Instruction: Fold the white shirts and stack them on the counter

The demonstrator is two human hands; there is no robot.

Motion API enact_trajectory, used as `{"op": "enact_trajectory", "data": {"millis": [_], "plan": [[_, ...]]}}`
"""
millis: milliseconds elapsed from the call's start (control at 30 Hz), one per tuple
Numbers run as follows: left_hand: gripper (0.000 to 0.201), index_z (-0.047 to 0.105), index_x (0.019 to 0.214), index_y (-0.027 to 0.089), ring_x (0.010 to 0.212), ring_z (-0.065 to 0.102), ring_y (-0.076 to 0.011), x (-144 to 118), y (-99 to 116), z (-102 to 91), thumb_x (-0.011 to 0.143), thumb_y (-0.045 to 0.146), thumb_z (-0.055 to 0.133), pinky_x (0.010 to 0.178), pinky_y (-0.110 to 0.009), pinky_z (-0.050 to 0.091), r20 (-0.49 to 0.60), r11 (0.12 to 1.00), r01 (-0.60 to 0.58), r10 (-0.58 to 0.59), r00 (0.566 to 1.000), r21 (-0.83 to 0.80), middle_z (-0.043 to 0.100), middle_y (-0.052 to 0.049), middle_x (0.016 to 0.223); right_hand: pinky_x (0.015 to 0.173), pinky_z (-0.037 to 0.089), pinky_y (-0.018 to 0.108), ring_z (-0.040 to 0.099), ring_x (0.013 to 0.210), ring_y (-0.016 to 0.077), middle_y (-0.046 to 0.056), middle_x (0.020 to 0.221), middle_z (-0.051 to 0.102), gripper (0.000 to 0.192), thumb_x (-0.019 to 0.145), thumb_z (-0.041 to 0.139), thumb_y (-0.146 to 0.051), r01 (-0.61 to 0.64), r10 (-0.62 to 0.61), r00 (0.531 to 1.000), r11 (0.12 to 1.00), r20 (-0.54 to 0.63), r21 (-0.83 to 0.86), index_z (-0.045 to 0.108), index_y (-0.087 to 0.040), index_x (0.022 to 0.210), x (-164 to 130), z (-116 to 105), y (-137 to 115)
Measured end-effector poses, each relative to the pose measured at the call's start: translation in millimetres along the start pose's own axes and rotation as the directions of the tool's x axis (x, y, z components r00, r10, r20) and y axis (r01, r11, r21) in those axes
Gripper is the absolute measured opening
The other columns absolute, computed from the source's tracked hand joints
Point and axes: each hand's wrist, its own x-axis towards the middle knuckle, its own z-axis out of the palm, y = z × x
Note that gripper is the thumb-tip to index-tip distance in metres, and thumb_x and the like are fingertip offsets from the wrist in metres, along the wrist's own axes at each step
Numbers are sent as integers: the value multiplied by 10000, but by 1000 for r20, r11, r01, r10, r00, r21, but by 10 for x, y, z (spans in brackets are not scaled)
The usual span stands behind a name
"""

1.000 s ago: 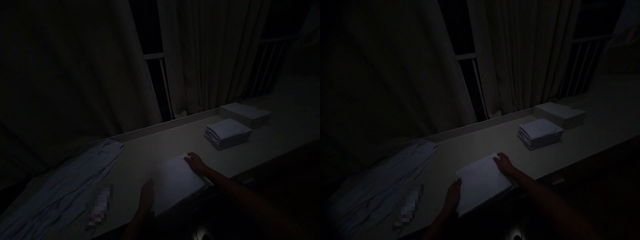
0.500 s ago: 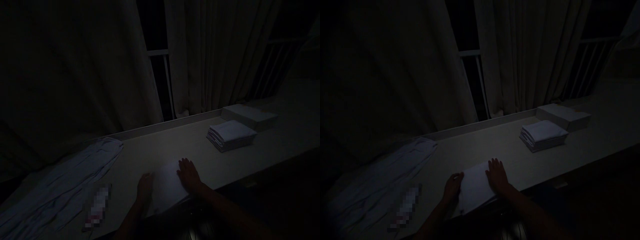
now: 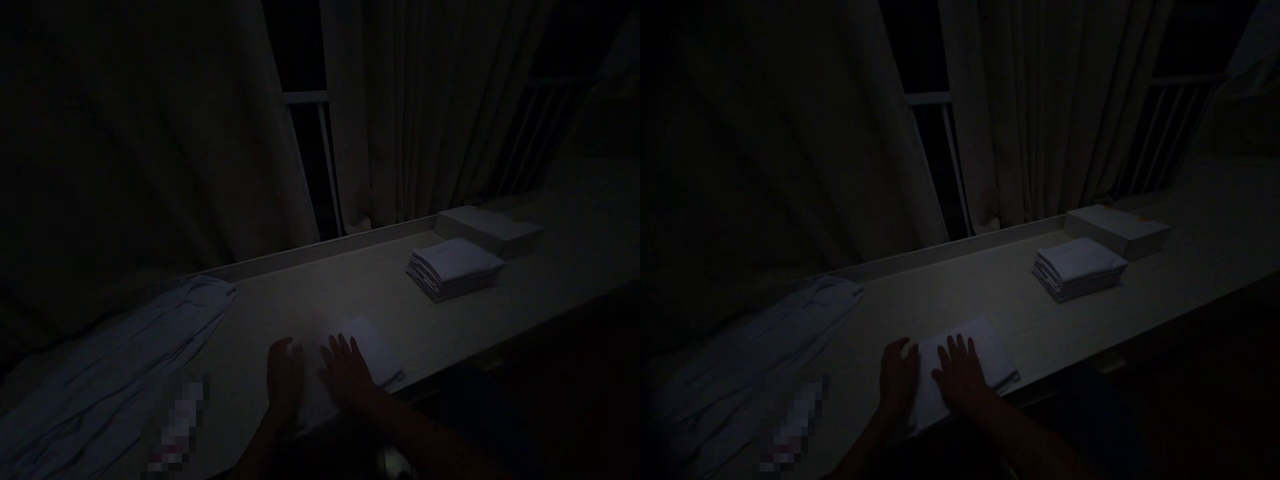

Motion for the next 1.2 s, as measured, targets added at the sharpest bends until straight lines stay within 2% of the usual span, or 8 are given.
{"op": "enact_trajectory", "data": {"millis": [67, 133, 300, 500, 633, 800, 967, 1200], "plan": [[449, 603, 1195, 146, 1247, 491, -253, -163, -6, 77, 897, 385, 365, 1092, -441, 335, 104, 950, -290, 279, 955, 118, 580, -126, 1297, 1149, 130, 563, 187, 1430, 316, 118, 1528, 297, 540, 990, 266, -435, 38, -38, 999, 999, 7, -4, 368, -189, 1460, 73, 17, -45], [474, 554, 1285, 144, 1326, 418, -267, -330, -53, 176, 918, 347, 334, 1120, -474, 291, 243, 877, -424, 371, 896, 226, 516, -128, 1390, 1156, 130, 540, 197, 1429, 306, 139, 1520, 308, 521, 992, 268, -354, 69, -69, 998, 997, 14, -23, 363, -143, 1459, 121, 41, -35], [586, 349, 1458, 173, 1445, 172, -317, -542, -233, 344, 931, 429, 354, 1111, -535, 277, 229, 821, -397, 329, 916, 409, 275, -130, 1552, 1163, 136, 496, 225, 1425, 279, 142, 1511, 327, 568, 996, 222, -417, 12, -11, 1000, 997, 7, -70, 370, -111, 1451, 153, 34, 316], [640, 308, 1478, 156, 1453, 103, -332, -513, -239, 330, 918, 453, 392, 1129, -527, 258, 219, 799, -434, 375, 901, 417, 259, -151, 1554, 1162, 54, 514, 193, 1435, 260, 99, 1524, 324, 613, 981, 209, -514, -81, 79, 997, 990, -24, -120, 344, -165, 1467, 142, -89, 814], [629, 299, 1481, 157, 1454, 112, -322, -525, -196, 322, 927, 444, 377, 1132, -537, 240, 224, 804, -416, 352, 909, 425, 256, -158, 1553, 1137, 164, 461, 313, 1372, 240, 93, 1469, 422, 518, 998, 194, -385, -146, 138, 987, 984, -81, -106, 408, -194, 1428, 255, -203, 932], [636, 270, 1490, 152, 1456, 92, -320, -546, -214, 335, 936, 449, 364, 1135, -521, 242, 229, 812, -413, 347, 909, 411, 221, -157, 1565, 936, 379, 457, 492, 1141, 310, 194, 1187, 594, 533, 978, 250, -464, -406, 398, 913, 908, -91, -105, 649, -149, 1143, 585, -349, 1124], [653, 246, 1497, 151, 1456, 89, -322, -553, -216, 321, 934, 463, 359, 1136, -522, 241, 244, 821, -412, 338, 909, 396, 206, -155, 1569, 891, 395, 442, 521, 1079, 299, 186, 1091, 615, 600, 973, 224, -541, -436, 431, 900, 893, -73, -111, 678, -156, 1049, 748, -285, 1266], [685, 226, 1499, 119, 1451, 98, -332, -557, -186, 317, 932, 483, 347, 1138, -526, 223, 269, 843, -376, 287, 920, 386, 170, -191, 1568, 977, 313, 482, 450, 1193, 335, 238, 1179, 575, 641, 979, 164, -514, -481, 478, 877, 874, -56, -75, 650, -112, 1098, 753, -221, 1252]]}}
